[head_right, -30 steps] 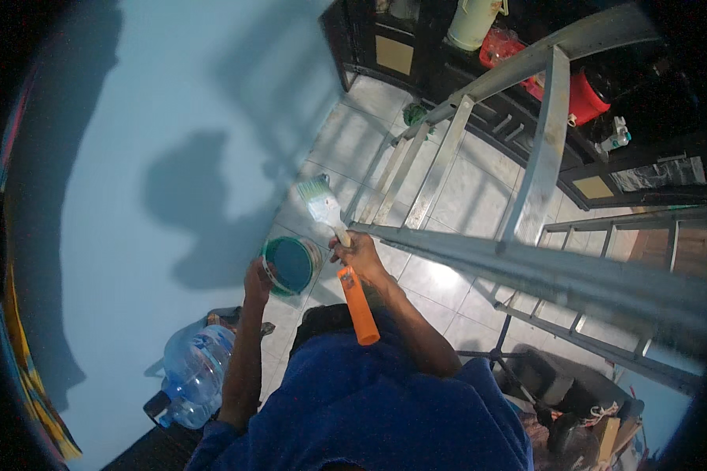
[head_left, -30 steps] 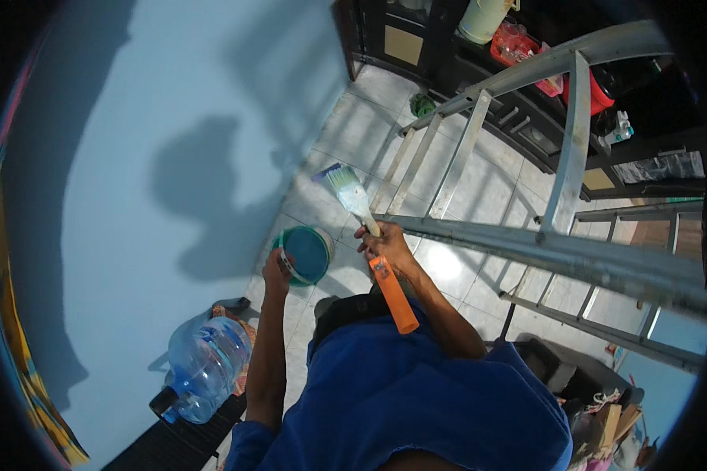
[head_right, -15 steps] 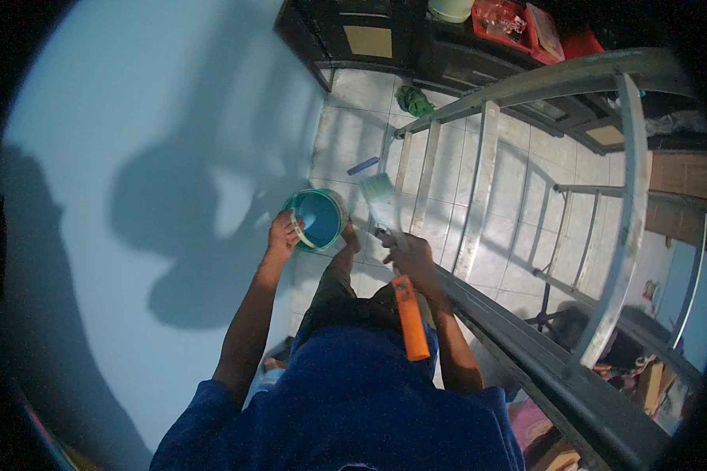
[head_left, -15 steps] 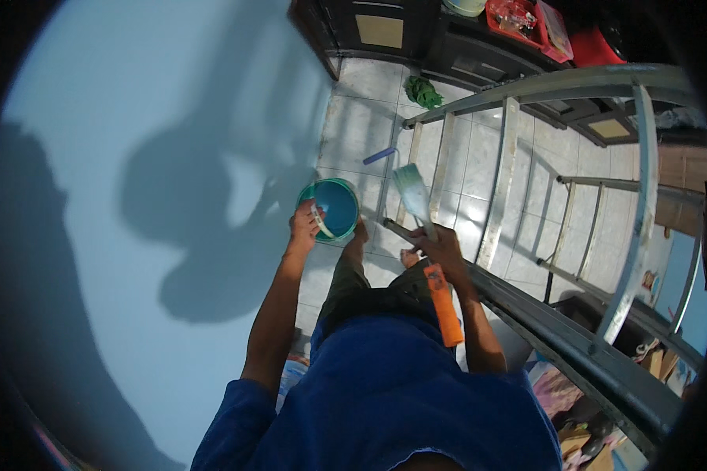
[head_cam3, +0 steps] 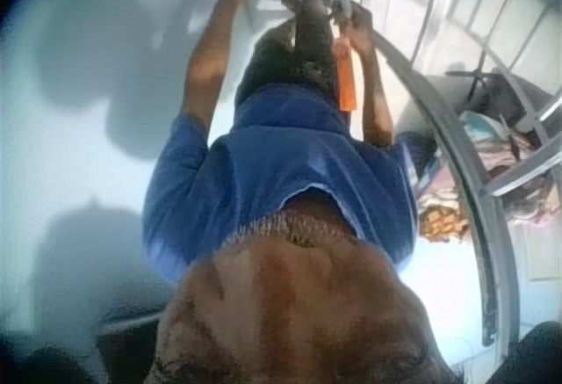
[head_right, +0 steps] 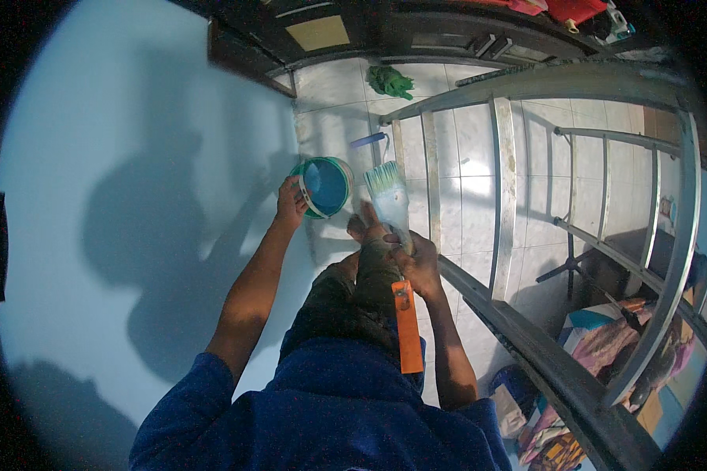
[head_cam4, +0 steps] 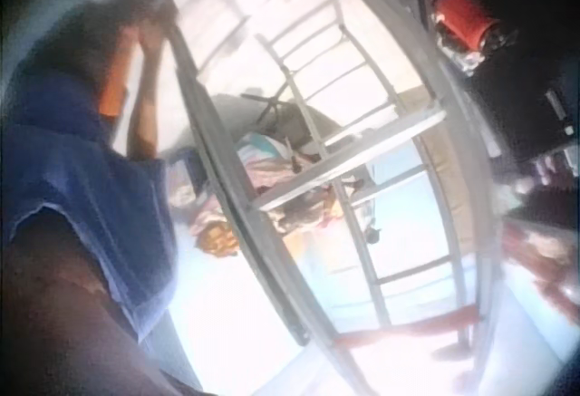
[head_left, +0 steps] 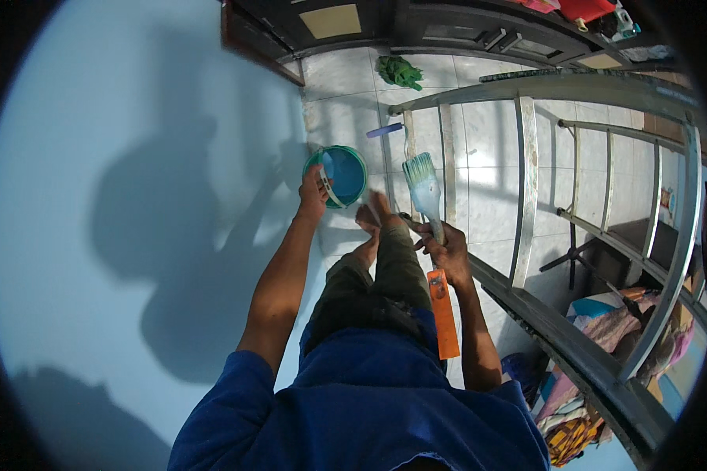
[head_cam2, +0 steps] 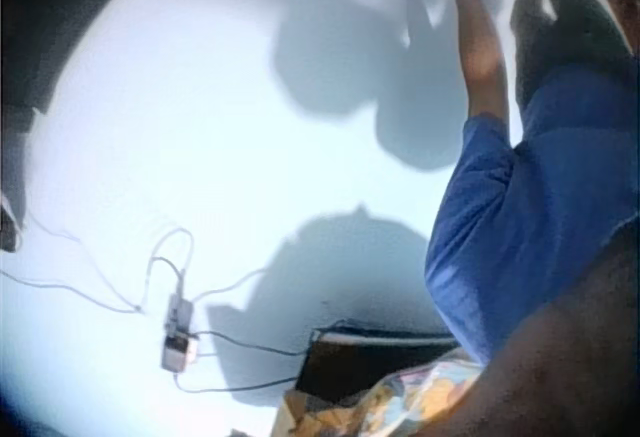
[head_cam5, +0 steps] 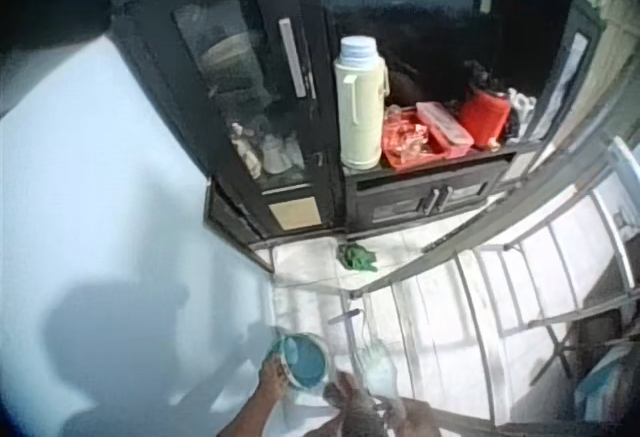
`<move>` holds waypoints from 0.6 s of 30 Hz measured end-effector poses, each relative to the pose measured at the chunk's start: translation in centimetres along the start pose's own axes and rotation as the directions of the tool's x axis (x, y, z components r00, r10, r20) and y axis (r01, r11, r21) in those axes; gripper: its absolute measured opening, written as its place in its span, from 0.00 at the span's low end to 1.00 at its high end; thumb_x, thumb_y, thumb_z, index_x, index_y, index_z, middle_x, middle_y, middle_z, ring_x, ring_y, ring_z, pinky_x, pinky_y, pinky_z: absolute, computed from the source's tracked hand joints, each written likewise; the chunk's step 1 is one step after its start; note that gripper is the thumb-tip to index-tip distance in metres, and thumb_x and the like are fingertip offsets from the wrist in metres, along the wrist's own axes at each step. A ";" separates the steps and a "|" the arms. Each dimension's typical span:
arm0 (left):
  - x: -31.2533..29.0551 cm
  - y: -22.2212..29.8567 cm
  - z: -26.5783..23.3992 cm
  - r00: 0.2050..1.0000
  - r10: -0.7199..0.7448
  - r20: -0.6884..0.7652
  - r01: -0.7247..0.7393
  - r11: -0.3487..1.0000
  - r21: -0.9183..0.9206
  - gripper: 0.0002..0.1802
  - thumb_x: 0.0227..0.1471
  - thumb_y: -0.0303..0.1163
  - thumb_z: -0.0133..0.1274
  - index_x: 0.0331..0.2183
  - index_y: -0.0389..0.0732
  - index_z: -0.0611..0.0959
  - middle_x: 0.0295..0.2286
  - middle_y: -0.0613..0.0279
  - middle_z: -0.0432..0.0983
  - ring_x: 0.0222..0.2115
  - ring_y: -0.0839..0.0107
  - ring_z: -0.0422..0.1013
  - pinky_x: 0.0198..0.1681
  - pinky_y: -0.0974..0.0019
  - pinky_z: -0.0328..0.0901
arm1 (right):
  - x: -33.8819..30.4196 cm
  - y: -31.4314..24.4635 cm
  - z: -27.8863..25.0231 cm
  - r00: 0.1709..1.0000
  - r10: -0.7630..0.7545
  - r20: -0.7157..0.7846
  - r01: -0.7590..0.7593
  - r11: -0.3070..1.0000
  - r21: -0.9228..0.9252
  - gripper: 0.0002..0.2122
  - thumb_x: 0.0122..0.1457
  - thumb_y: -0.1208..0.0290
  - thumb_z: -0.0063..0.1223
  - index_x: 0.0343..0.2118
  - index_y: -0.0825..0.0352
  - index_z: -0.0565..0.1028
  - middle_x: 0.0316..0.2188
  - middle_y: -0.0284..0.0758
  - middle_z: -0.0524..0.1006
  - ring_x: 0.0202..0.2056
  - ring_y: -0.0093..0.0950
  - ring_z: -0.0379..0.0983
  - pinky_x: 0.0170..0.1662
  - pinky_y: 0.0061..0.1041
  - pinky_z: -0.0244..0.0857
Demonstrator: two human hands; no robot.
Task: The person paints a light blue wall using a paintbrush and a paint roller. They repeatedly dip the brush into a bucket of paint and apply it to the wall, then switch to a roller to cover larger areas.
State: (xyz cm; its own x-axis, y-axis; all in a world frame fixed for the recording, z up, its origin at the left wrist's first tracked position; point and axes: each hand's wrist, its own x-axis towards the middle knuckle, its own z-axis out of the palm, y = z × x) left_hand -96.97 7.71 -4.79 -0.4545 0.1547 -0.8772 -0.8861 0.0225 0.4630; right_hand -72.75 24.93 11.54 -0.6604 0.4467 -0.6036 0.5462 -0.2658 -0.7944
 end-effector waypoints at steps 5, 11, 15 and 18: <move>3.7 3.1 4.1 1.000 0.010 0.017 -0.011 0.999 0.053 0.33 0.42 0.47 0.50 0.47 0.38 0.64 0.39 0.52 0.62 0.37 0.65 0.64 0.41 0.64 0.60 | 5.2 0.2 0.0 0.999 0.027 -0.019 -0.028 0.999 -0.033 0.09 0.50 0.73 0.46 0.32 0.73 0.72 0.23 0.36 0.75 0.26 0.22 0.70 0.31 0.22 0.64; 14.3 3.3 5.4 0.998 -0.064 -0.009 0.064 0.998 0.015 0.24 0.38 0.46 0.55 0.31 0.36 0.74 0.25 0.61 0.70 0.28 0.68 0.69 0.30 0.72 0.62 | 12.4 -1.4 -0.2 0.995 0.092 -0.022 -0.093 0.995 -0.032 0.07 0.52 0.75 0.46 0.32 0.72 0.72 0.22 0.34 0.74 0.26 0.21 0.70 0.30 0.22 0.64; 21.2 2.8 7.2 0.996 -0.033 -0.085 0.035 0.999 0.025 0.17 0.41 0.41 0.53 0.30 0.37 0.75 0.25 0.61 0.70 0.25 0.70 0.69 0.30 0.70 0.64 | 16.1 2.0 -0.6 0.996 0.069 -0.060 -0.064 0.994 0.087 0.08 0.51 0.75 0.44 0.33 0.71 0.72 0.22 0.32 0.73 0.25 0.19 0.67 0.29 0.20 0.62; 26.2 2.9 9.4 0.994 -0.007 -0.109 0.010 1.000 0.024 0.13 0.41 0.37 0.53 0.28 0.38 0.75 0.23 0.61 0.70 0.21 0.71 0.68 0.28 0.70 0.65 | 18.2 2.6 -0.9 0.994 0.059 -0.089 -0.052 0.996 0.079 0.09 0.51 0.73 0.44 0.33 0.71 0.72 0.22 0.32 0.73 0.23 0.19 0.65 0.27 0.19 0.60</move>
State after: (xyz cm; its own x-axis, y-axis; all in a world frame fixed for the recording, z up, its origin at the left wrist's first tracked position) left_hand -110.62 21.09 -25.24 -0.4555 0.0461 -0.8891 -0.8880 0.0476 0.4574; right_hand -82.88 33.14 -1.46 -0.5782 0.5048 -0.6410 0.5378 -0.3550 -0.7647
